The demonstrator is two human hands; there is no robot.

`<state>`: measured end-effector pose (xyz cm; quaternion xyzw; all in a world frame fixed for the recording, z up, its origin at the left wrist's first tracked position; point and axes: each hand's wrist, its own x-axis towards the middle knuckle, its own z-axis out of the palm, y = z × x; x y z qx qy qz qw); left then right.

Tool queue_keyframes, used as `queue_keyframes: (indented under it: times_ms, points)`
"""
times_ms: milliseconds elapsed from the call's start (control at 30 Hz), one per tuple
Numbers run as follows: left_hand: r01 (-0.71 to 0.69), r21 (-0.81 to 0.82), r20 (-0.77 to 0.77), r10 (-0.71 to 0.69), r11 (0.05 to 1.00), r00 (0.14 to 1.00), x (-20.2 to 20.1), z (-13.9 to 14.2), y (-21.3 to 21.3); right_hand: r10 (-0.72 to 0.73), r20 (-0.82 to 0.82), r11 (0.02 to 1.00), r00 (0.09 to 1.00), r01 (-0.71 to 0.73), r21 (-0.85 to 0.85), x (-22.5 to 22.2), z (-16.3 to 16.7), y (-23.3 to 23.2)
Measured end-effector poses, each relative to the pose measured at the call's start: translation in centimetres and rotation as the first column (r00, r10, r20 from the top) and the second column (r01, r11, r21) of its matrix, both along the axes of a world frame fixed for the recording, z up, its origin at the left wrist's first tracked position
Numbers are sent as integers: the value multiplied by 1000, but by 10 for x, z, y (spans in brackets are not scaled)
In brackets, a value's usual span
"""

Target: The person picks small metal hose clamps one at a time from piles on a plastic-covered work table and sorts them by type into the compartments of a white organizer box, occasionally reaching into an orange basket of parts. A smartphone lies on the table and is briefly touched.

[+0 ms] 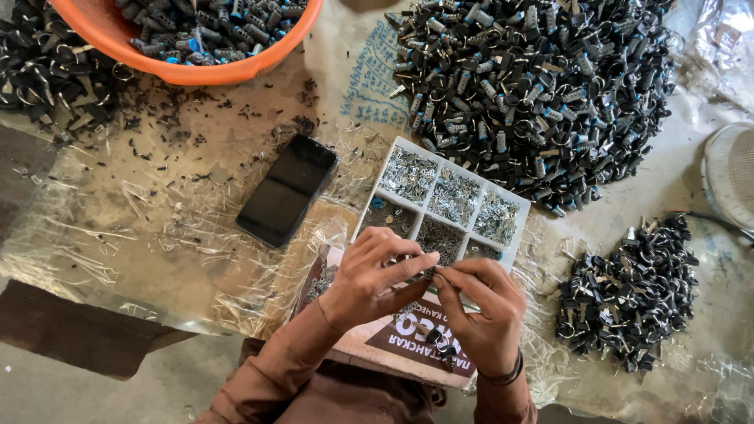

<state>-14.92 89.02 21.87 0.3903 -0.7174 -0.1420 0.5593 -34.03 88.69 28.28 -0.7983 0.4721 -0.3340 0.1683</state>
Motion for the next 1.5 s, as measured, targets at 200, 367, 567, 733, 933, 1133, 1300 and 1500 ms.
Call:
queue_keyframes:
  times_ms: [200,367,567,733,933,1133,1300,1500]
  points:
    - [3,-34,19,-2,999,1000,-2,-8,0,43,227,950,973,-110,292,-25,-36,-21]
    - [-1,22,-45,2,1000,999,-1,-11,0,-124,665,864,736,-249,437,-42,-57,-40]
    - [17,62,-37,-15,998,999,-2,-7,-1,-127,-419,985,899,64,-161,-11,-70,-36]
    - [4,78,-28,-2,997,1000,2,0,0,-183,-275,973,944,134,-190,-7,-59,-39]
    - [9,81,-9,-8,997,1000,-1,1,-1,-110,-456,990,883,136,23,2,-50,-44]
    - [-15,70,-9,16,997,1000,1,3,-2,-164,-124,984,979,154,-88,-4,-46,-40]
    - [-37,66,1,37,997,999,3,8,-2,-90,379,968,921,-8,251,-17,-50,-31]
    - [-92,23,-2,92,995,996,5,8,-1,-153,538,880,829,-134,456,-12,-47,-9]
